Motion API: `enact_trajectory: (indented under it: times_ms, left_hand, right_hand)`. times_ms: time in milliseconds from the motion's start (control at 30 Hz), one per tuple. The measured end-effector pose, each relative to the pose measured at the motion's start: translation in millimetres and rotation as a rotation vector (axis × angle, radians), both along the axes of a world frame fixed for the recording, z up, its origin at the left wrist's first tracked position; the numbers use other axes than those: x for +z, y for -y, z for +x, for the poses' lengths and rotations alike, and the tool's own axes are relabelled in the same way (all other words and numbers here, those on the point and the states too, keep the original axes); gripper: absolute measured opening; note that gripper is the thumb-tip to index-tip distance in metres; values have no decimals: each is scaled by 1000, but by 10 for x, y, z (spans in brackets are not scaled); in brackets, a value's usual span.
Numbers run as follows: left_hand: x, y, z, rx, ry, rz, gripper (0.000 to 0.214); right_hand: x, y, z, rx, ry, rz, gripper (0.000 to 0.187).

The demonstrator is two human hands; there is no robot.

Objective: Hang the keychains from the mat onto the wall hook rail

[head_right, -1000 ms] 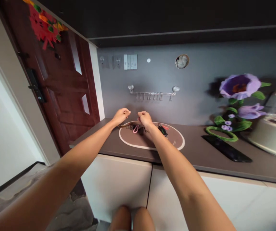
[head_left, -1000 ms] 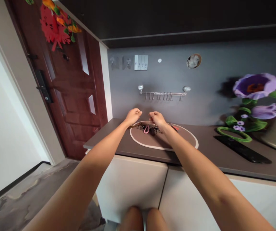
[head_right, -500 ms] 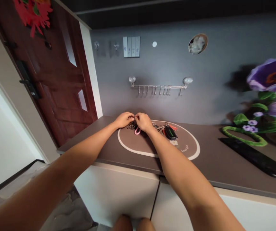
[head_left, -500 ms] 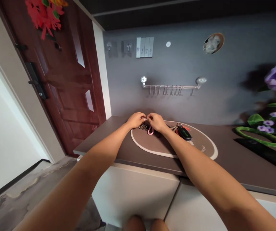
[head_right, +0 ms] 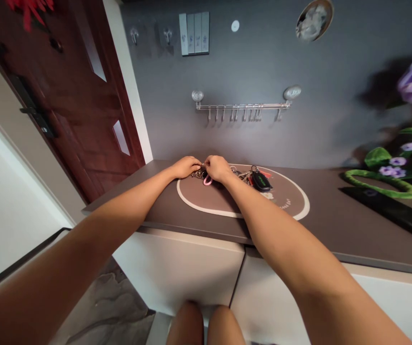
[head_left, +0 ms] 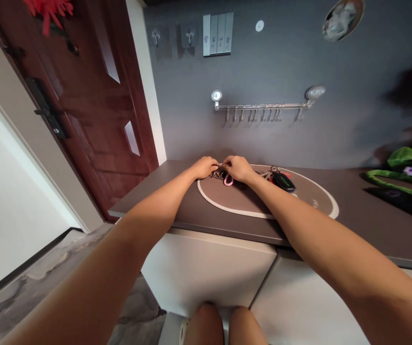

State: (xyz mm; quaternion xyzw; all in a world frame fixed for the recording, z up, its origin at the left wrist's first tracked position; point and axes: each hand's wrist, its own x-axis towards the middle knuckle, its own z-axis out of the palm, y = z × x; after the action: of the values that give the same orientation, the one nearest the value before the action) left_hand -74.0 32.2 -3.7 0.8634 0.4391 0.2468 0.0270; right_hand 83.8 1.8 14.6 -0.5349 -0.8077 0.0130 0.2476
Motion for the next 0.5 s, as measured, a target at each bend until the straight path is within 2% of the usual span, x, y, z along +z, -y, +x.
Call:
enact_trajectory:
  times_ms: [333, 500]
  left_hand:
    - [69, 55, -20, 51, -158, 81, 24]
    - [84, 61, -38, 57, -90, 60, 24]
  right_hand:
    - [-10, 10, -24, -7, 68, -1, 21]
    - [-9, 35, -37, 0, 58, -11, 19]
